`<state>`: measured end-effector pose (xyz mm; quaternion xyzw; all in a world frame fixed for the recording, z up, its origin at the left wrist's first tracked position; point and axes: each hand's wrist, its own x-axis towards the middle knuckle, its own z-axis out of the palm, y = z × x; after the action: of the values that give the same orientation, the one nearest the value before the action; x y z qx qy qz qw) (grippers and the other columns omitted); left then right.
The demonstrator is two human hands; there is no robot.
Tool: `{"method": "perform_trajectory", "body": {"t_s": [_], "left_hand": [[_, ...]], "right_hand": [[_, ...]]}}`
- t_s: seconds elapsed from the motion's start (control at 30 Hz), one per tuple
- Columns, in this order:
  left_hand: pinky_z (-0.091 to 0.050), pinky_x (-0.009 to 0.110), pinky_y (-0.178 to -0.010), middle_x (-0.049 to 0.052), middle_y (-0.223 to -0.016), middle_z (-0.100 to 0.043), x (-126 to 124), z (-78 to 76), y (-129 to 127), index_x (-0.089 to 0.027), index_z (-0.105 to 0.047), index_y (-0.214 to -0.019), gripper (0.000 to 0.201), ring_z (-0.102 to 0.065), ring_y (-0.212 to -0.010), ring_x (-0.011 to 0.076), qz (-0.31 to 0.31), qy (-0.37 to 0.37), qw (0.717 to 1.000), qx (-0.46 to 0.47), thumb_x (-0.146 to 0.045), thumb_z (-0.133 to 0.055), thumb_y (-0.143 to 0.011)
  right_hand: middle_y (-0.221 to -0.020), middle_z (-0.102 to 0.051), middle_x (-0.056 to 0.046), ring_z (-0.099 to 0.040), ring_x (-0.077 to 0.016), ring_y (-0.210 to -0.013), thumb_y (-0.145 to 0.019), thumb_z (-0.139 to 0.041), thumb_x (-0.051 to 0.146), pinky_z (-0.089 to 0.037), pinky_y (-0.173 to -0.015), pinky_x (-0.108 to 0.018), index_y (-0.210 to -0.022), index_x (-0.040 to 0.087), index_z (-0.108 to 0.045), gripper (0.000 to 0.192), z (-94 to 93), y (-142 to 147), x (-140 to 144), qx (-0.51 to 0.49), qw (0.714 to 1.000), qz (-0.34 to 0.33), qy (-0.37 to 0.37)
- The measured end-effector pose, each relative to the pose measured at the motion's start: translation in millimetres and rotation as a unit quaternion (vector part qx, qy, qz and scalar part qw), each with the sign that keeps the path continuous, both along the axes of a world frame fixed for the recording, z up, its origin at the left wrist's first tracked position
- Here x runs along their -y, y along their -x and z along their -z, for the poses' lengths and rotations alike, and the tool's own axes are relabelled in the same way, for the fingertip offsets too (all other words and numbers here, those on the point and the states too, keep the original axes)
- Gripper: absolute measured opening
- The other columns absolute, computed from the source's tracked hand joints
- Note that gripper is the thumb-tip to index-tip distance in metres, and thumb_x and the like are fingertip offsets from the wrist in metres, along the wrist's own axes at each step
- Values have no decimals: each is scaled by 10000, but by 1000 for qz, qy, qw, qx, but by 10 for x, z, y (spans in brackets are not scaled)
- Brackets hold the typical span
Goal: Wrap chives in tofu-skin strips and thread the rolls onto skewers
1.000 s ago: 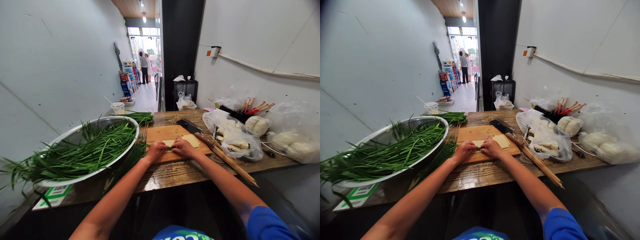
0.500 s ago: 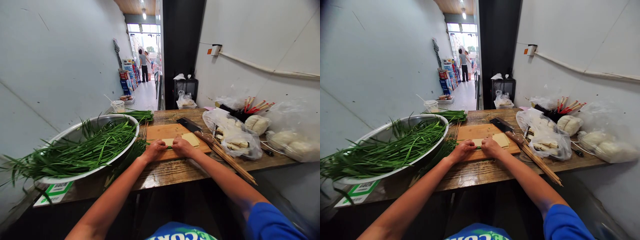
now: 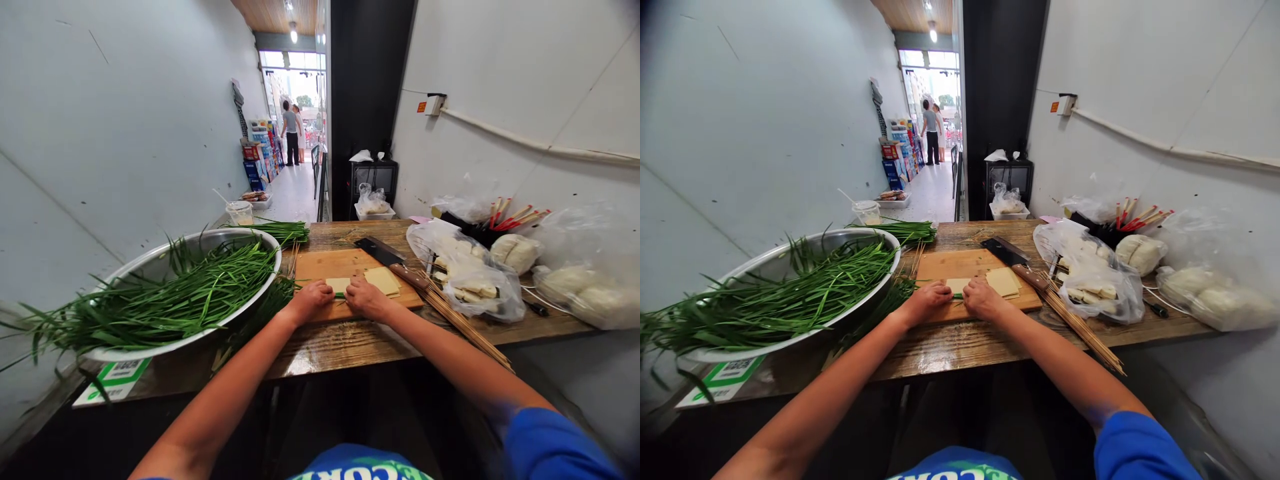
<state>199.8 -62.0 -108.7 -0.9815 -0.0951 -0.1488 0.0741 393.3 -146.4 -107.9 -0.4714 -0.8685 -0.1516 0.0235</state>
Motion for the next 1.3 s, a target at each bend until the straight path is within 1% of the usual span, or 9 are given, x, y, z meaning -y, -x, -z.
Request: {"method": "perform_trajectory", "body": {"t_s": [0.13, 0.27, 0.4, 0.63, 0.8, 0.9, 1.0, 1.13, 1.3], "left_hand": [[-388, 256, -706, 56, -875, -611, 1, -12, 19, -189, -630, -1001, 231, -498, -801, 153, -4, 3, 1000, -13, -183, -434, -878], [-360, 242, -684, 37, -813, -618, -32, -15, 7, -187, -663, -907, 237, -502, -760, 136, 3, 52, 999, -1, -196, -427, -884], [-348, 236, -664, 34, -750, -613, -77, 3, -16, -173, -676, -824, 266, -504, -723, 125, 17, 94, 995, 21, -196, -419, -886], [-368, 263, -692, 56, -797, -605, -60, 13, 5, -176, -645, -924, 214, -499, -772, 151, 29, 54, 998, 1, -200, -437, -883], [-362, 263, -693, 46, -777, -586, -20, 8, 14, -186, -641, -889, 213, -488, -787, 153, 16, 57, 998, 11, -198, -428, -886], [-350, 259, -684, 37, -758, -580, -19, 6, 8, -184, -644, -852, 230, -487, -772, 145, 18, 58, 998, 14, -197, -418, -891], [-341, 258, -686, 33, -738, -577, -31, 3, -1, -179, -644, -830, 240, -490, -779, 147, 21, 56, 998, 11, -201, -414, -895], [-338, 253, -671, 33, -712, -567, -41, -10, -7, -171, -644, -801, 234, -490, -763, 148, 22, 67, 997, 5, -211, -429, -886], [-360, 250, -687, 34, -710, -572, 17, -54, 22, -178, -650, -794, 261, -505, -748, 142, 21, 98, 995, 25, -198, -406, -885]], "right_hand": [[-802, -583, -112, -485, -208, -821, -887, -384, 180, -351, -719, -335, -820, 100, -634, 271, 0, 45, -11, -4, 1000, 24, -13], [-797, -593, -105, -498, -190, -800, -871, -443, 234, -356, -707, -313, -773, 115, -644, 253, 8, 36, -29, -47, 998, 43, -5], [-786, -594, -101, -506, -175, -781, -867, -455, 234, -361, -709, -299, -765, 118, -643, 243, -7, -12, -41, -63, 998, 28, 11], [-838, -597, -76, -509, -169, -830, -823, -518, 188, -369, -737, -279, -917, 129, -600, 138, -94, -91, 24, -82, 996, -3, 24], [-862, -585, -71, -486, -168, -848, -854, -489, 200, -356, -739, -284, -814, 161, -623, 145, -75, -77, 56, -64, 997, -45, -15], [-811, -579, -69, -479, -169, -803, -850, -490, 193, -353, -698, -284, -753, 156, -624, 170, -53, -47, 41, -45, 997, -53, -27], [-767, -575, -69, -483, -166, -773, -848, -467, 182, -355, -689, -282, -718, 146, -622, 206, -40, -14, 15, -57, 997, -44, -27], [-809, -593, -62, -507, -153, -797, -827, -489, 185, -366, -713, -256, -756, 147, -636, 167, -34, 36, -27, -143, 990, -9, -7], [-817, -617, -58, -545, -144, -775, -792, -546, 185, -371, -696, -238, -783, 149, -656, 116, -69, 103, -81, -189, 978, 55, 67]]}}
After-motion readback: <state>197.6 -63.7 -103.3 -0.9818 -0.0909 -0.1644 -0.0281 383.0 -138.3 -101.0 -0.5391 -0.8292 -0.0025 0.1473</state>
